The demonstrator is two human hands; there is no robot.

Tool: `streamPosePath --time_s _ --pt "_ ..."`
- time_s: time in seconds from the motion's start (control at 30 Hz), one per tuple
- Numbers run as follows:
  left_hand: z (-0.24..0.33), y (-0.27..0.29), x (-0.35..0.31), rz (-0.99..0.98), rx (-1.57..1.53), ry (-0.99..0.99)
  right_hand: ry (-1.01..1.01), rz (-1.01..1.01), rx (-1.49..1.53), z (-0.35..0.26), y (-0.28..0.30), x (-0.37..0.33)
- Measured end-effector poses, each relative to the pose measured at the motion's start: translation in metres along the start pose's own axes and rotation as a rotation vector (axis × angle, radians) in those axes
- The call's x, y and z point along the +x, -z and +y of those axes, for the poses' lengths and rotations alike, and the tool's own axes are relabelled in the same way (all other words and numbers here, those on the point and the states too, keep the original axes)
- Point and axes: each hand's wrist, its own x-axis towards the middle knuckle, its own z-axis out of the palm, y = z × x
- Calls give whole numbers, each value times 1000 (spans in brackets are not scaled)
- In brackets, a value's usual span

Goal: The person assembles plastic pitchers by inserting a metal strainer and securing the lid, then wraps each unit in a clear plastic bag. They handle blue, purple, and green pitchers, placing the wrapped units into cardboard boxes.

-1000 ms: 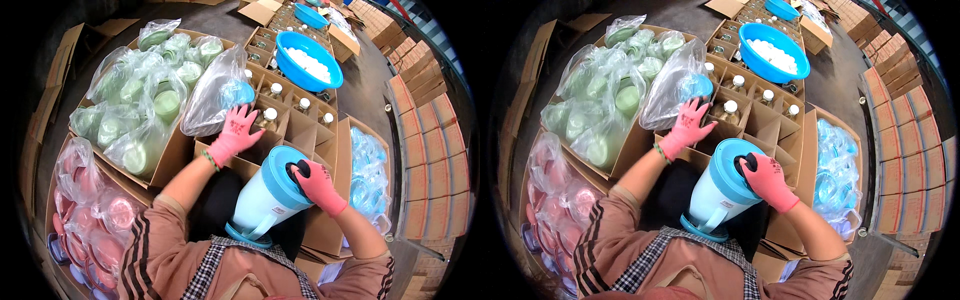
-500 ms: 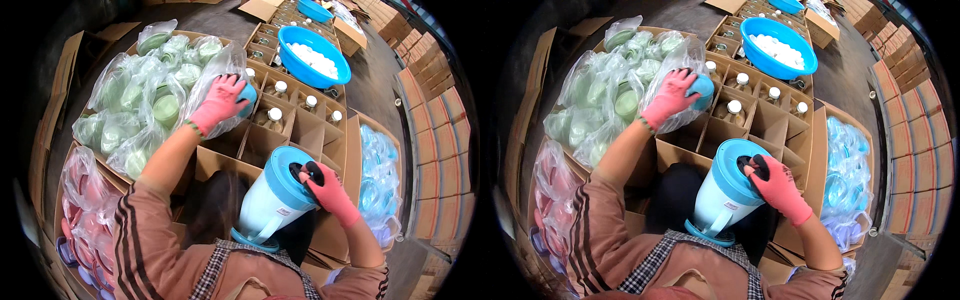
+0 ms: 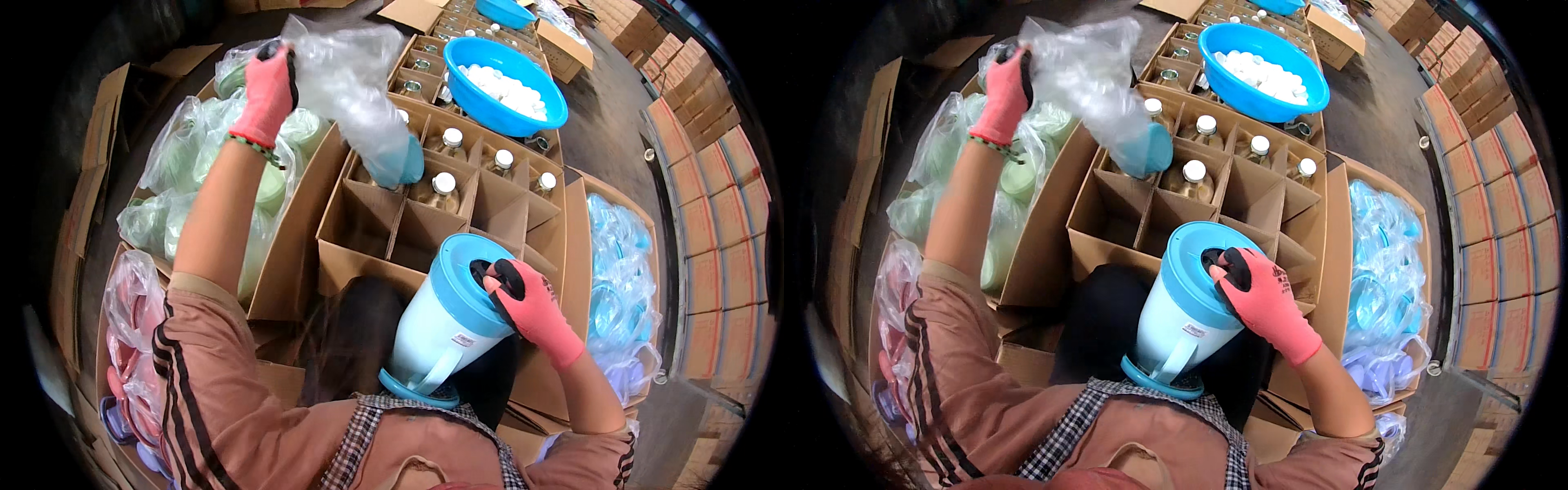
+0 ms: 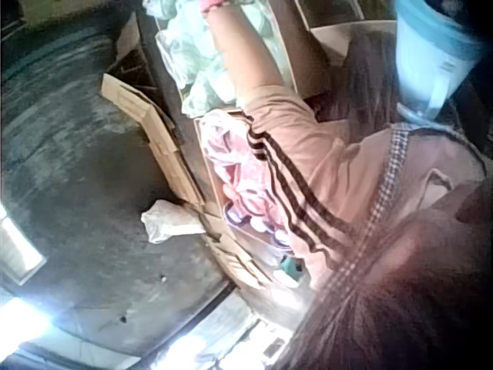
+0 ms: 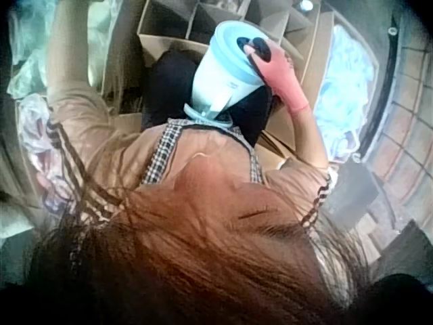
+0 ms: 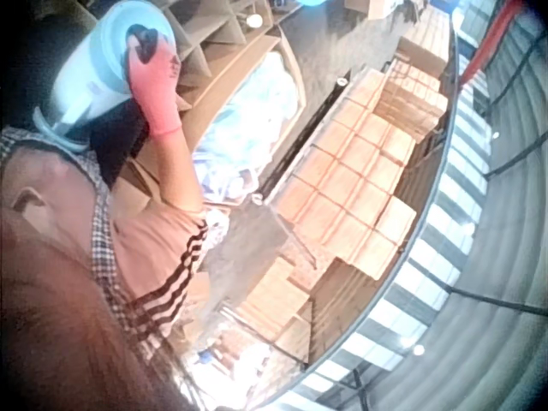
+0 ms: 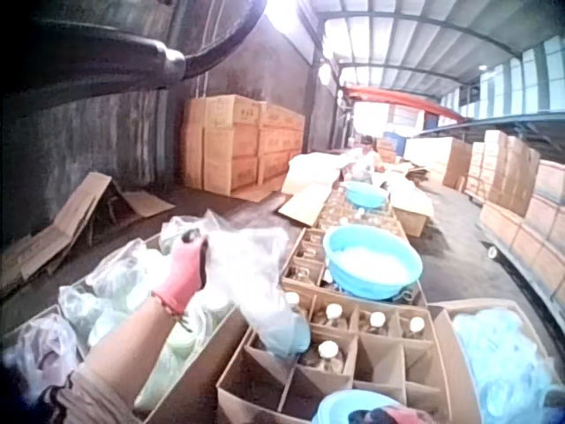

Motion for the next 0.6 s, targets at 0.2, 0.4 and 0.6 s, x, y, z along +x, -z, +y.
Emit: streamPosePath --time_s 0.2,0.4,0.6 --pt "129 2 -12 -9 -142 -364 91 37 52 0 -6 -8" --pt "166 -22 -156 -311 315 -671 167 127 936 3 7 -13" --pt "114 -43 -285 -1144 224 -435 128 252 898 -42 16 -19"
